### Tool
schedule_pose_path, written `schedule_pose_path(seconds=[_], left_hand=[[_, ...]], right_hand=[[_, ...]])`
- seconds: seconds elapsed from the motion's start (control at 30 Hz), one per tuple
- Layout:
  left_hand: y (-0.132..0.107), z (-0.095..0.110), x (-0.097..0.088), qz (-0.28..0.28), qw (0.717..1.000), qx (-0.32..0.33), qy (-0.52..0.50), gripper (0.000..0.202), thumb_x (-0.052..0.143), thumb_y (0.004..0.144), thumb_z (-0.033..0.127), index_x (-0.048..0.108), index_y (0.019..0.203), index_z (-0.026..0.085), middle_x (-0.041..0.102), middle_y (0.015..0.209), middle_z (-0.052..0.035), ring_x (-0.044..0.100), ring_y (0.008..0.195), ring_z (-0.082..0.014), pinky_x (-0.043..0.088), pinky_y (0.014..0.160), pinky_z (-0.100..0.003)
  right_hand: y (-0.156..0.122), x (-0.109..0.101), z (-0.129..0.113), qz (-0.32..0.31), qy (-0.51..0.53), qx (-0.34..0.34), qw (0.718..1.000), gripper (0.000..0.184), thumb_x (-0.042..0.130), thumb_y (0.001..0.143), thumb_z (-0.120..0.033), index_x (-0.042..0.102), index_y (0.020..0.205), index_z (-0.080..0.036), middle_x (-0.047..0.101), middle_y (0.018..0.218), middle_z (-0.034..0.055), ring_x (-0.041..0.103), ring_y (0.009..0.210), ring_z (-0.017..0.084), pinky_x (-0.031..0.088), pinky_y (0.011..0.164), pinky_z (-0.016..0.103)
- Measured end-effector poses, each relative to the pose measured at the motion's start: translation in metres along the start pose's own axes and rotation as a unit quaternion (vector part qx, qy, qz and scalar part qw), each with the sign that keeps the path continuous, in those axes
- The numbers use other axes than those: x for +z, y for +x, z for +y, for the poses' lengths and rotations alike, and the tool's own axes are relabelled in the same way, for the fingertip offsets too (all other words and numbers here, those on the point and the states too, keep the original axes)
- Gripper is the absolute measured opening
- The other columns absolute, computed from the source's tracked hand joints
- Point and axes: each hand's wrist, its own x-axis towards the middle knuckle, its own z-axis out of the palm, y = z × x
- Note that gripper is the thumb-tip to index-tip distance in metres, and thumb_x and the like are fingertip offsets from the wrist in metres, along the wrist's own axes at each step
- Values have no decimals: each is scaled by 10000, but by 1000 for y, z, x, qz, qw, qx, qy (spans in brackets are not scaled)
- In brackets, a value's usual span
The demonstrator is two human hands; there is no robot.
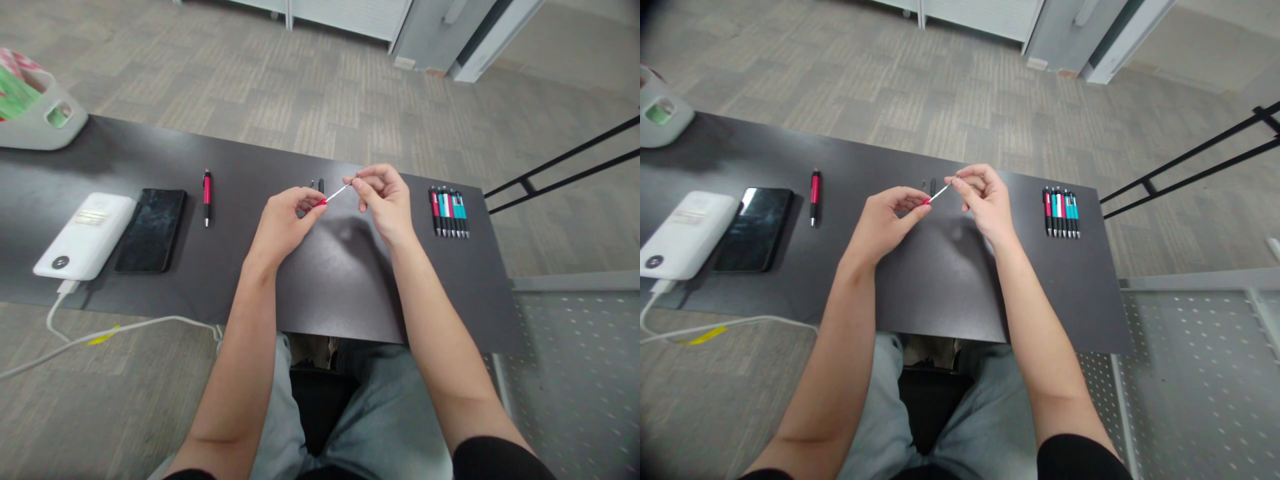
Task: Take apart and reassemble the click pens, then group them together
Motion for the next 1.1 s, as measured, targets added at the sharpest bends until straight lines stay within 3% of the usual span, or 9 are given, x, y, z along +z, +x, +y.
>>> schedule_pose_path(seconds=[0.27,0.43,0.63,0.77,0.9,1.0,1.1], left_hand=[[0,2,0,-3,1000,0,-2,86,856,997,273,899,1071,286,929,1091,-47,852,975,-249,718,1016,-416],[-1,3,1,-5,1000,-7,0,83,864,994,277,893,1069,293,933,1102,-44,858,986,-257,720,1011,-421],[1,3,-2,6,1000,-25,-5,44,874,990,282,863,1033,286,925,1062,-39,858,975,-259,729,1002,-416],[1,0,-6,62,997,-53,-8,73,862,998,274,826,1061,274,909,1052,-31,839,936,-234,723,951,-383],[1,-2,-9,109,992,-57,-16,69,832,1025,256,801,1086,264,900,1082,-36,844,985,-220,717,984,-361],[1,-3,-9,108,992,-57,-19,59,825,1035,262,800,1089,268,893,1080,-37,844,1006,-225,725,979,-367],[1,-4,-8,100,993,-65,-15,66,830,1043,288,805,1102,271,891,1070,-38,839,1007,-235,736,935,-368]], right_hand=[[-3,7,-3,-30,14,14,999,666,946,885,-903,717,1136,-330,885,1091,38,799,829,214,620,581,328],[-9,15,-5,-44,-11,41,998,715,959,883,-889,722,1291,-352,898,1121,30,732,715,195,658,608,362],[-11,16,7,-76,-71,17,994,722,929,961,-793,701,1495,-364,880,1270,59,740,762,212,662,671,385],[-11,11,10,-86,-187,-23,978,538,813,1093,-598,731,1547,-320,859,1375,110,788,950,275,706,923,475],[-15,13,5,-137,-351,-60,924,484,710,1170,-465,757,1639,-351,761,1663,149,732,1387,404,607,1234,643],[-17,18,3,-162,-420,-64,890,508,690,1196,-490,743,1695,-410,656,1828,125,625,1536,461,550,1271,720],[-16,23,3,-170,-438,-62,881,493,666,1210,-530,759,1680,-414,649,1842,121,586,1556,474,533,1259,725]])
